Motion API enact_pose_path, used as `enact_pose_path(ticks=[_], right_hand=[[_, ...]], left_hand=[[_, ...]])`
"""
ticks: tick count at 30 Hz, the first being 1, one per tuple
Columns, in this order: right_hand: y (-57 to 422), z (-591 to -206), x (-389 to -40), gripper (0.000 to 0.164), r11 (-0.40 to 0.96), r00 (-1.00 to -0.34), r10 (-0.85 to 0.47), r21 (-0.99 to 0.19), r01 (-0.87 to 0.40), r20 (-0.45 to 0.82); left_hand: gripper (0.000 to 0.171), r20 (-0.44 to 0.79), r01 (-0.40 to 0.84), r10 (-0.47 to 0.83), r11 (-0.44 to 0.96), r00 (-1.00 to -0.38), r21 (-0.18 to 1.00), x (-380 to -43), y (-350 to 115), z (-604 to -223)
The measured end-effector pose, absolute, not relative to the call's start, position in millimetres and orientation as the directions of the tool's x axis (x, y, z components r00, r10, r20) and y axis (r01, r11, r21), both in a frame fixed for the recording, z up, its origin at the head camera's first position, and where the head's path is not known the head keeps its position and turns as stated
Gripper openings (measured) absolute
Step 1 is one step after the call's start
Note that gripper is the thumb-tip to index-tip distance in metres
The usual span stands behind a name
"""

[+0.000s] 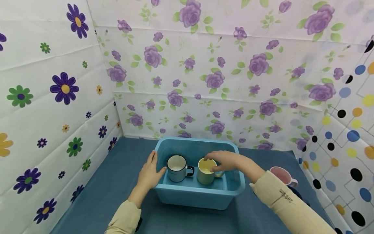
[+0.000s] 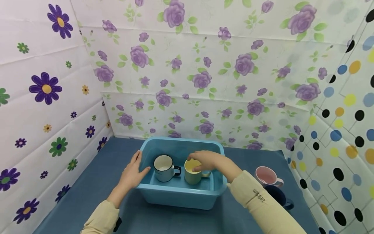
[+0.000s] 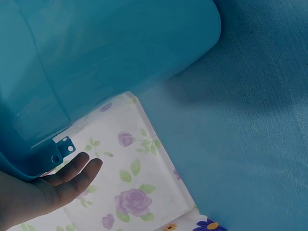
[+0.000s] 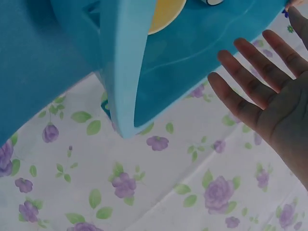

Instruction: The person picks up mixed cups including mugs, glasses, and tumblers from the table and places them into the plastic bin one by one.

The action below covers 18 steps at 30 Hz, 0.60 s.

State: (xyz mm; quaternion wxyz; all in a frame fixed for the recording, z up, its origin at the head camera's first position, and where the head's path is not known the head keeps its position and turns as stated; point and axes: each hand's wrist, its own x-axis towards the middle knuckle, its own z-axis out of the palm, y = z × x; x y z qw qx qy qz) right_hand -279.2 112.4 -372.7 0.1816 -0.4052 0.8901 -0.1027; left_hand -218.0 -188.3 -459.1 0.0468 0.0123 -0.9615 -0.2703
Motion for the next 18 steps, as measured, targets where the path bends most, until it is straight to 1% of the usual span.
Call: enact_pose_path(ticks=[4,9,14,18], right_hand=[[120.9,-368.0,-273.6,0.046,0.639,-0.606,-0.768,-0.314,-0.702,-0.209],[130.2,-359.9,-268.6,0.047,0.63,-0.608,-0.774,-0.326,-0.705,-0.179],[142.2,-359.3,-262.0,0.048,0.641,-0.624,-0.762,-0.335,-0.691,-0.172],[152.9,-359.6,-257.2,0.047,0.626,-0.621,-0.772,-0.326,-0.708,-0.133]], left_hand=[[0.079,0.083,0.003,-0.048,0.85,-0.995,0.527,-219.8,-189.7,-458.3],[0.079,0.103,0.006,-0.057,0.851,-0.993,0.525,-221.4,-190.0,-456.2],[0.079,0.088,0.0,-0.053,0.859,-0.995,0.513,-219.5,-189.0,-458.3],[0.079,0.095,0.008,-0.048,0.857,-0.994,0.515,-218.7,-188.5,-459.9]])
